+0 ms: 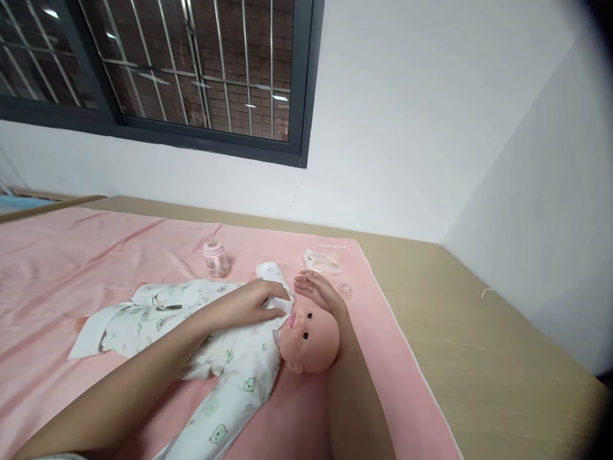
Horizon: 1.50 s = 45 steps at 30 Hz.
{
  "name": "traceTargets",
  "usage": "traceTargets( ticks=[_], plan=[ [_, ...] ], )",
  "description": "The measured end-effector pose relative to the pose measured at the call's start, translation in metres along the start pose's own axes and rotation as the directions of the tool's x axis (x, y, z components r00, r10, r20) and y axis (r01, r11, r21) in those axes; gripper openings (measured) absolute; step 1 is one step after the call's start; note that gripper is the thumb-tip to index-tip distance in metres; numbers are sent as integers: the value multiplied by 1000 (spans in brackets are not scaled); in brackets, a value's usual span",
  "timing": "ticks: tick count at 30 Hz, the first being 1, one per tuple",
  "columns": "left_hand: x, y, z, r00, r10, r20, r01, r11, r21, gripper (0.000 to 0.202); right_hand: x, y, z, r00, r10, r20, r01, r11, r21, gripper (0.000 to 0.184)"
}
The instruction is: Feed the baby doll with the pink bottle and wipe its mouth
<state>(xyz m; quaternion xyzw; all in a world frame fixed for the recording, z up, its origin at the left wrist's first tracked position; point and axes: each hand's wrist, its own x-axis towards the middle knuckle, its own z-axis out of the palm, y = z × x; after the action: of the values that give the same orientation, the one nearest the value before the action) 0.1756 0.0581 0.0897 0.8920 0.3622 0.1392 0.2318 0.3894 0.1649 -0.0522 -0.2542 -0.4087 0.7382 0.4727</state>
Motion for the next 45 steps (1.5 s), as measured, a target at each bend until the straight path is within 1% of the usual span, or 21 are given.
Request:
traceTargets(
  ticks=[7,11,17,21,24,27,31,35,38,42,45],
  plan=[
    [3,-1,3,998,37,-41,-41,995,-88,19,-1,0,2,999,1,-44,0,1000,7,36],
    [5,-5,5,997,58,-43,-62,991,-116,19,0,1,1,998,-2,-70,4,1000,19,38],
    [2,-5,-1,997,40,-66,-50,986,-160,20,-3,4,-2,992,-34,-118,38,999,32,36],
    [-2,-2,-3,997,74,-16,-76,980,-182,23,-6,5,-1,982,-71,-174,79,996,41,36],
    [-2,-1,1,993,113,29,-106,978,-179,24,-9,5,1,977,-92,-194,98,995,21,35],
    [0,-3,7,990,134,36,-126,978,-168,22,-12,4,3,977,-91,-194,92,996,-2,35],
    [2,-10,12,994,108,30,-100,973,-209,19,-15,2,6,979,-104,-176,102,995,-17,33],
    [5,-17,17,998,67,8,-63,961,-269,21,-15,1,6,979,-104,-178,100,995,-31,32],
    [6,-20,21,998,65,-22,-69,955,-289,21,-16,1,5,977,-101,-186,95,995,-41,33],
    [8,-23,25,995,60,-85,-82,955,-285,22,-17,1,4,976,-95,-194,87,995,-54,32],
    [10,-23,25,996,47,-80,-67,961,-268,21,-17,1,3,976,-98,-193,88,994,-61,30]
  ],
)
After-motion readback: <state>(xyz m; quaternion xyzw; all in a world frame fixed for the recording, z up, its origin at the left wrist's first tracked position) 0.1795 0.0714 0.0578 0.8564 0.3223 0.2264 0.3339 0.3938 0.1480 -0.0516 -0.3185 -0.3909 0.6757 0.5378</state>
